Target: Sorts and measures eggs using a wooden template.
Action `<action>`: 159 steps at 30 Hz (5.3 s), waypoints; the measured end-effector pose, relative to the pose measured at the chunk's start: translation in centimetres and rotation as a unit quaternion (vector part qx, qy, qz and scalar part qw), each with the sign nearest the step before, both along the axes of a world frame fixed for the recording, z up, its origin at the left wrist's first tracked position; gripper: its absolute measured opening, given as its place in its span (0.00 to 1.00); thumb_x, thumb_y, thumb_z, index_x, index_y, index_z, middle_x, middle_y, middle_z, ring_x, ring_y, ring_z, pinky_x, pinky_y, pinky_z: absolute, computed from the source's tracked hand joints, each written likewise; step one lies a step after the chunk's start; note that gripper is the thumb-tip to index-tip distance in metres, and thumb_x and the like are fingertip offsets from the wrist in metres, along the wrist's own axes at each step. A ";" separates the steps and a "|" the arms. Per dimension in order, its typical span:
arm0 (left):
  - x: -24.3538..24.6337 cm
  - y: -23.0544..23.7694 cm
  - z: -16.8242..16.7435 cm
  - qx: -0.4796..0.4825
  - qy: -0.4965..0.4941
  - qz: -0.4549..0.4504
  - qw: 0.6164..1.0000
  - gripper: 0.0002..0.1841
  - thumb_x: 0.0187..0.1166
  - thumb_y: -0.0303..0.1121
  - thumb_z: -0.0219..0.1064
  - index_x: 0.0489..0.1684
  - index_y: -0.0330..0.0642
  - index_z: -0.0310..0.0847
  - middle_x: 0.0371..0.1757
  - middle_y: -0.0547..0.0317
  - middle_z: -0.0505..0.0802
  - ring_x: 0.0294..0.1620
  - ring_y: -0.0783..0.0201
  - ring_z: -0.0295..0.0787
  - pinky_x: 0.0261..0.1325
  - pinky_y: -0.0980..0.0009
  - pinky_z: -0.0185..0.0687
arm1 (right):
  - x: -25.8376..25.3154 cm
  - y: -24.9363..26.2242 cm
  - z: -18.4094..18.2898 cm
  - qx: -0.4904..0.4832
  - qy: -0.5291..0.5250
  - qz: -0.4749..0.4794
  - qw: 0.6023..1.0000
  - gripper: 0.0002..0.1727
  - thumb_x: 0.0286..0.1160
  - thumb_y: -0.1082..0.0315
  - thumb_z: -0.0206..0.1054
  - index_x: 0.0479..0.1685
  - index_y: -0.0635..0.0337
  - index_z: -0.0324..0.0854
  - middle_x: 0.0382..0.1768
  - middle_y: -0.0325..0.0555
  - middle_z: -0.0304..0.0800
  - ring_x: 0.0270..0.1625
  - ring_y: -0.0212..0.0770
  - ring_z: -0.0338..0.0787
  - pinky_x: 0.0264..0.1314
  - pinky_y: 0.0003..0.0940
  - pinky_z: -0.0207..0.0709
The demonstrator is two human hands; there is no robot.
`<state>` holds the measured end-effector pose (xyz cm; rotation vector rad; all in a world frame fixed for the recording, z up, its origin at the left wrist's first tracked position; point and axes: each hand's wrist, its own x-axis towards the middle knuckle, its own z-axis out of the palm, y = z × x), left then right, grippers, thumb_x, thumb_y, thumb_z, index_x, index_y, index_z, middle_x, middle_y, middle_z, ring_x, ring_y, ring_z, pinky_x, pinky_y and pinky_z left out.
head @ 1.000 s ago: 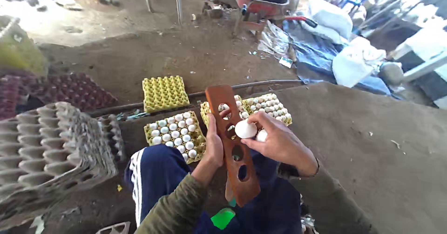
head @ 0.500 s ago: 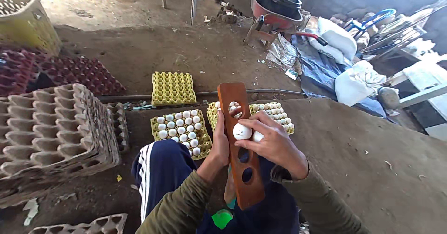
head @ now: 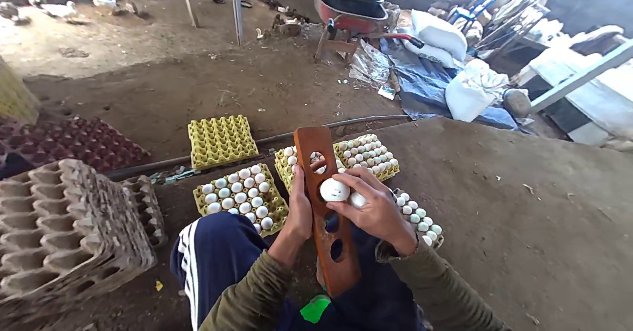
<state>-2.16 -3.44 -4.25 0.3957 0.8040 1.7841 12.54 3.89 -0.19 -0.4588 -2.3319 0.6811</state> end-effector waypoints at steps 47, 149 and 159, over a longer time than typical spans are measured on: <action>2.4 3.9 -5.3 0.124 -0.040 -0.286 0.949 0.43 0.79 0.74 0.35 0.69 0.47 0.76 0.61 0.47 0.87 0.55 0.49 0.89 0.56 0.51 0.88 | 45.6 -20.1 -22.2 -0.458 -0.218 -0.691 0.514 0.36 0.78 0.50 0.71 0.80 0.63 0.71 0.70 0.66 0.81 0.71 0.63 0.83 0.75 0.62 0.73; 6.4 0.8 -1.6 0.277 0.082 -0.068 0.955 0.34 0.83 0.69 0.39 0.76 0.66 0.78 0.60 0.50 0.94 0.60 0.49 0.93 0.61 0.56 0.90 | 9.5 -4.3 -2.6 -0.423 0.056 0.036 0.904 0.32 0.69 0.67 0.77 0.71 0.72 0.70 0.53 0.54 0.90 0.54 0.36 0.90 0.63 0.36 0.84; 6.5 0.7 -1.5 0.273 0.095 -0.072 0.954 0.34 0.84 0.69 0.35 0.77 0.68 0.77 0.61 0.52 0.94 0.62 0.51 0.92 0.64 0.57 0.88 | 9.7 -3.9 -2.9 -0.396 0.043 0.039 0.916 0.31 0.68 0.65 0.78 0.68 0.73 0.73 0.52 0.55 0.90 0.53 0.37 0.90 0.62 0.37 0.84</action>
